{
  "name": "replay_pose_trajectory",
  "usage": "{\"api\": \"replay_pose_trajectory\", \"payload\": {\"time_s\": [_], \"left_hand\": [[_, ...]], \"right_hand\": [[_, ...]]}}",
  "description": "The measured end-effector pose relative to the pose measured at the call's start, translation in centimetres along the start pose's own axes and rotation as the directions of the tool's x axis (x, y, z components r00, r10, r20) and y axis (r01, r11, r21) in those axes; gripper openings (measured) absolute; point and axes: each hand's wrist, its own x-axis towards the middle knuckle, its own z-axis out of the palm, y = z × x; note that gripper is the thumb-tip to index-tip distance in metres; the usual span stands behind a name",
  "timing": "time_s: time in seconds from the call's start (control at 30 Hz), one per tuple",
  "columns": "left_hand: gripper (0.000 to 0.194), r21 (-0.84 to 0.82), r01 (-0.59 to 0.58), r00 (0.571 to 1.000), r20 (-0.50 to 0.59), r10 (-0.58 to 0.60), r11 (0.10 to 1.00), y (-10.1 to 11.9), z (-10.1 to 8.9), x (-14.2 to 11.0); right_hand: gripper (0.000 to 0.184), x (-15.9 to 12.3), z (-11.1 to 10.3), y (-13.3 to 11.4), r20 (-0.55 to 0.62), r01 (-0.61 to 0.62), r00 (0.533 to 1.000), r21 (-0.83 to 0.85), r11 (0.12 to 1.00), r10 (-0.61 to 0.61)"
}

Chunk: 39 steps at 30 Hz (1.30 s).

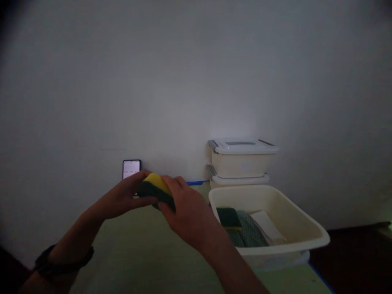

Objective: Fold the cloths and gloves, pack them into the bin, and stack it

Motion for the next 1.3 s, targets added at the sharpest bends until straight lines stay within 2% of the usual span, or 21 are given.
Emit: {"api": "replay_pose_trajectory", "payload": {"time_s": [0.1, 0.17, 0.27, 0.33, 0.43, 0.53, 0.57, 0.63, 0.73, 0.87, 1.03, 1.3], "left_hand": [[0.044, -0.125, -0.044, 0.998, -0.048, 0.038, 0.991, 1.8, -0.3, 1.4], [0.058, -0.173, -0.044, 0.999, -0.027, 0.04, 0.984, 2.4, -0.1, 1.7], [0.053, -0.121, -0.043, 0.998, 0.028, 0.047, 0.992, 2.7, 0.3, 1.7], [0.047, -0.077, -0.039, 0.998, 0.051, 0.043, 0.996, 2.7, 0.3, 1.5], [0.046, -0.088, -0.005, 1.0, 0.027, 0.008, 0.996, 2.3, 0.0, 1.3], [0.045, -0.145, -0.006, 1.0, -0.014, 0.004, 0.989, 1.9, -0.3, 1.3], [0.048, -0.154, -0.024, 1.0, -0.014, 0.022, 0.988, 1.8, -0.4, 1.3], [0.065, -0.128, -0.056, 0.998, 0.014, 0.058, 0.99, 1.7, -0.5, 1.2], [0.085, 0.015, -0.082, 0.996, 0.041, 0.081, 0.997, 1.8, -0.5, 0.9], [0.075, 0.17, -0.132, 0.99, -0.017, 0.137, 0.977, 2.2, -0.4, 0.7], [0.074, 0.106, -0.2, 0.98, 0.006, 0.201, 0.974, 2.5, -0.2, 0.8], [0.057, 0.244, -0.234, 0.967, -0.045, 0.252, 0.941, 3.0, 0.7, 1.3]], "right_hand": [[0.043, 1.0, -3.1, -0.6, -0.117, -0.008, 0.993, -0.003, 1.0, 0.008], [0.034, 1.1, -4.4, -0.4, -0.162, -0.031, 0.986, 0.008, 0.999, 0.032], [0.02, 0.8, -5.3, 0.1, -0.123, -0.003, 0.992, 0.037, 0.999, 0.007], [0.018, 0.5, -5.4, 0.3, -0.07, 0.026, 0.997, 0.031, 0.999, -0.024], [0.031, 0.0, -4.8, 0.3, -0.046, 0.037, 0.998, -0.055, 0.998, -0.04], [0.066, -0.3, -3.9, 0.3, -0.069, 0.056, 0.995, -0.15, 0.987, -0.068], [0.072, -0.3, -3.7, 0.3, -0.08, 0.062, 0.994, -0.171, 0.983, -0.076], [0.071, -0.1, -3.5, 0.6, -0.092, 0.057, 0.993, -0.193, 0.98, -0.076], [0.063, 0.1, -3.8, 1.0, -0.077, 0.031, 0.996, -0.196, 0.98, -0.047], [0.065, 0.0, -4.6, 1.2, -0.052, 0.039, 0.997, -0.176, 0.984, -0.049], [0.069, -0.5, -5.2, 0.8, 0.021, 0.045, 0.999, -0.139, 0.989, -0.042], [0.051, -0.6, -5.0, 0.5, 0.03, 0.052, 0.998, -0.173, 0.984, -0.048]]}}
